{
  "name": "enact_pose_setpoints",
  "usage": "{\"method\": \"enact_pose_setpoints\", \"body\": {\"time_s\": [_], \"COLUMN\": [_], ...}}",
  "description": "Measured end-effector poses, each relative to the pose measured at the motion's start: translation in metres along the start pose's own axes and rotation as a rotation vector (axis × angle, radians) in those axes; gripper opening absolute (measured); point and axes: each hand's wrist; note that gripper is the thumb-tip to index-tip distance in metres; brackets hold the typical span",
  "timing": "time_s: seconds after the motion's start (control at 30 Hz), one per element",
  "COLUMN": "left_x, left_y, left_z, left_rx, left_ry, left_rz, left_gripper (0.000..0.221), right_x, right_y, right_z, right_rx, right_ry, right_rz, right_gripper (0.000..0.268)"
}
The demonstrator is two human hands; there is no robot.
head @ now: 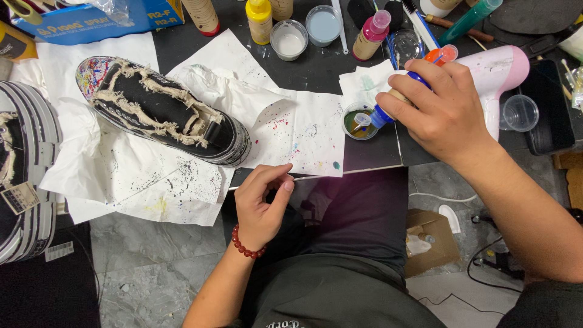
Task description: The person mixes several colors of paint in a small plastic cup using a thin paintbrush, then wipes the brush clean with a white cloth.
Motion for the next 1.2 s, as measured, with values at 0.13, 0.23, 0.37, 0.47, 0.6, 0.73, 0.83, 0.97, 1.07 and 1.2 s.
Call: {"method": "enact_pose_setpoints", "body": {"time_s": [0.13, 0.23, 0.37, 0.47, 0.6, 0.73, 0.83, 0.97, 1.07, 1.2], "left_x": [0.000, 0.000, 0.000, 0.000, 0.001, 0.001, 0.001, 0.002, 0.002, 0.002], "left_y": [0.000, -0.001, 0.000, -0.001, -0.001, -0.001, -0.001, -0.001, -0.001, -0.001], "left_z": [0.000, 0.001, 0.001, 0.000, 0.000, 0.000, 0.000, 0.000, 0.000, 0.001], "left_rx": [-0.004, -0.007, -0.001, -0.002, -0.005, -0.001, 0.008, 0.003, 0.005, -0.001], "left_ry": [-0.011, -0.009, 0.002, 0.011, 0.002, -0.004, -0.002, -0.019, -0.009, -0.008], "left_rz": [0.003, 0.007, 0.005, 0.010, 0.014, 0.015, 0.015, 0.019, 0.022, 0.023], "left_gripper": [0.024, 0.024, 0.024, 0.024, 0.023, 0.023, 0.023, 0.023, 0.023, 0.022], "right_x": [0.000, 0.000, -0.001, -0.002, -0.004, -0.006, -0.006, -0.008, -0.012, -0.014], "right_y": [0.000, 0.000, 0.000, 0.001, 0.004, 0.007, 0.008, 0.011, 0.017, 0.026], "right_z": [-0.001, -0.002, -0.003, -0.003, -0.003, -0.003, -0.003, -0.002, 0.000, 0.002], "right_rx": [-0.021, -0.039, -0.046, -0.044, -0.042, -0.061, -0.053, -0.071, -0.128, -0.189], "right_ry": [-0.034, -0.070, -0.103, -0.111, -0.097, -0.125, -0.112, -0.149, -0.243, -0.261], "right_rz": [-0.006, -0.007, -0.018, -0.014, -0.020, -0.047, -0.026, -0.009, -0.031, -0.017], "right_gripper": [0.022, 0.024, 0.025, 0.022, 0.024, 0.026, 0.026, 0.027, 0.031, 0.032]}}
Point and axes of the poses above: each hand's wrist, its own y-axis away from the middle knuckle, its own x-axis out of the back of the hand, z = x × y, and after that the axes turned 1 degree about -y, right-handed
